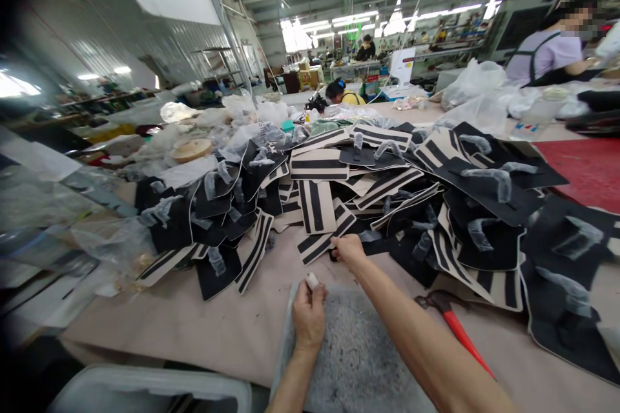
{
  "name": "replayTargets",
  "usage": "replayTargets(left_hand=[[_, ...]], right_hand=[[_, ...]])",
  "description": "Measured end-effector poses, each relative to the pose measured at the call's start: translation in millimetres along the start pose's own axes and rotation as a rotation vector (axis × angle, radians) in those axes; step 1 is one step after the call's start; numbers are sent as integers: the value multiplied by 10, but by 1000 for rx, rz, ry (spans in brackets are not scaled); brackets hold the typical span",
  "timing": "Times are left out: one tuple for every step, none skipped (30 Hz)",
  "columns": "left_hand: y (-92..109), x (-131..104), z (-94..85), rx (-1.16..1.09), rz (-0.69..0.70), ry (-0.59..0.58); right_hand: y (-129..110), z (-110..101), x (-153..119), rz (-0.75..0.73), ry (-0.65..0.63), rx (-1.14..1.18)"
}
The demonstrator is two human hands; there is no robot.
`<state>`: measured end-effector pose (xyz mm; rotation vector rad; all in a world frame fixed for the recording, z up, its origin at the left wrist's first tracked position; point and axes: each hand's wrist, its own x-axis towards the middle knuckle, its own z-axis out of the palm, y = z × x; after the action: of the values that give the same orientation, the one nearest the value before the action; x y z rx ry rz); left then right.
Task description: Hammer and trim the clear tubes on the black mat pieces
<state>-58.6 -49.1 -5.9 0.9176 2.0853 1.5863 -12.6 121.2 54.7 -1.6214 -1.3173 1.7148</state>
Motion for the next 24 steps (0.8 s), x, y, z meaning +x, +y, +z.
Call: replayTargets(left_hand=[[4,-3,1,-5,-6,-2],[8,-6,3,-8,-9,-3],[12,-8,4,-11,-12,-2],[14,-8,4,-13,-14,0],[14,-7,4,-14,-18,3],[13,-5,2,-16,-21,7],[11,-3,0,-19,-24,10],[9,-2,-2,-23,-28,12],[6,0,-3,-28,-32,13],[4,0,-3,-33,-35,13],[3,0,-3,-39,-39,15],[3,0,-1,-44,-45,19],[3,1,2,-50,-54,26],[5,2,6,-62,-63,34],[7,6,12,-82,-73,44],[10,10,18,-112,-83,54],[12,15,25,-151,-94,68],[13,19,32,-190,-108,81],[13,24,38,-225,-123,93],[12,27,42,-253,-137,103],[10,28,45,-270,-149,109],[8,26,44,-278,-155,109],[10,23,40,-284,-154,104],[18,17,34,-291,-147,90]], right_hand=[[22,50,55,35,-13,-6],[43,108,87,58,-21,-16],[58,163,103,65,-24,-25],[63,207,110,56,-22,-31],[59,233,111,36,-15,-37],[45,236,107,7,-6,-46],[24,213,95,-30,6,-56],[-2,161,73,-74,16,-69],[-28,81,36,-125,25,-82],[-53,-26,-19,-183,31,-97],[-73,-155,-94,-247,35,-113],[-84,-303,-192,-309,38,-129],[-81,-463,-310,-362,41,-139],[-60,-629,-445,-429,53,-158],[-15,-794,-592,-528,72,-198],[59,-951,-745,-660,77,-270],[165,-1092,-896,-821,70,-369],[303,-1213,-1039,-991,53,-484],[471,-1311,-1166,-1141,32,-603],[662,-1382,-1273,-1246,14,-710],[866,-1429,-1356,-1293,3,-792],[1072,-1455,-1415,-1303,11,-853],[1267,-1465,-1449,-1287,27,-900],[1441,-1464,-1463,-1255,32,-938]])
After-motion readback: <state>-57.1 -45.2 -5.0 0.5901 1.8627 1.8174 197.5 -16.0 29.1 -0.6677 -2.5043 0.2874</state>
